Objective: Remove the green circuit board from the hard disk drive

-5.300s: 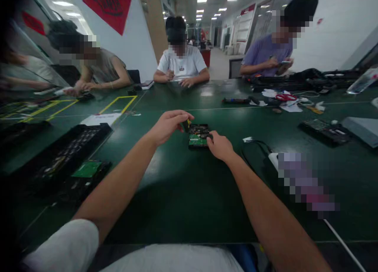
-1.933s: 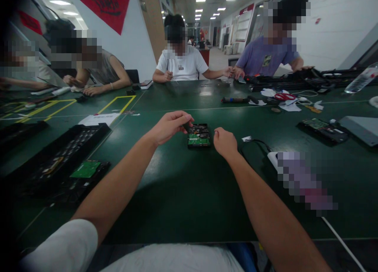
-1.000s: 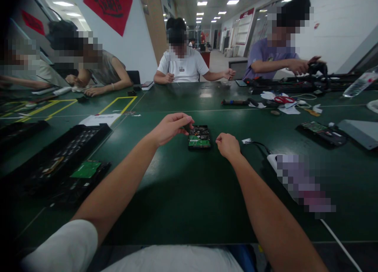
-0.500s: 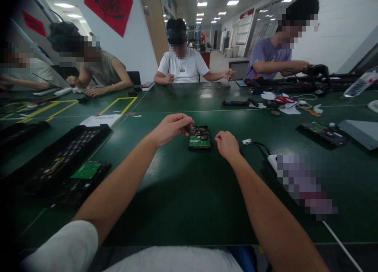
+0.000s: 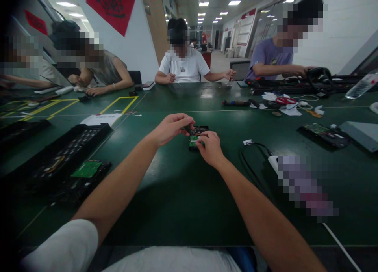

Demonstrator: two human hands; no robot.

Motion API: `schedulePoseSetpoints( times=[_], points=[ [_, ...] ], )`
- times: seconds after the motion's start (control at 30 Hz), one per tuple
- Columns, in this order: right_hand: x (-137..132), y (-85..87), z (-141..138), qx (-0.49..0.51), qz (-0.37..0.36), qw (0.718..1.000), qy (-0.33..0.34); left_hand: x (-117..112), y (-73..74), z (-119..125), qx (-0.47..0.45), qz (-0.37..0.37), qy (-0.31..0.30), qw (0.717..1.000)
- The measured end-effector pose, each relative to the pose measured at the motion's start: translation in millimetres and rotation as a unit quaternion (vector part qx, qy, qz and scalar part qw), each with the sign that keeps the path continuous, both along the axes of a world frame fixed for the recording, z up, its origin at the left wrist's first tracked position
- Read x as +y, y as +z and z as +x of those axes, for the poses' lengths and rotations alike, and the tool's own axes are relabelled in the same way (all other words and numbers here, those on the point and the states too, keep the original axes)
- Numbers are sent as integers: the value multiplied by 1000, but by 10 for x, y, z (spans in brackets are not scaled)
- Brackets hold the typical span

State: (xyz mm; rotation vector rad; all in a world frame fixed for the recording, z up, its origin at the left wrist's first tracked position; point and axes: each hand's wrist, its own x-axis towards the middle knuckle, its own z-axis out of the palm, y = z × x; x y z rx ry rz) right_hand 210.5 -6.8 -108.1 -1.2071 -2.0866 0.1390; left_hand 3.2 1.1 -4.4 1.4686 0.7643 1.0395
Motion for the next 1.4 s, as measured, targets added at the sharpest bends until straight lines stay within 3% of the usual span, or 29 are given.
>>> schedulePoseSetpoints(
  times=[0.6, 1.1, 1.4],
  points=[
    [-1, 77, 76, 14, -14, 999, -49, -5, 16, 11, -11, 1, 29, 1000],
    [-25, 98, 85, -9, 1, 1000, 18, -37, -4, 94, -58, 5, 36, 998],
    [-10, 77, 8, -35, -5, 999, 15, -48, -35, 147, -65, 1, 34, 997]
  ],
)
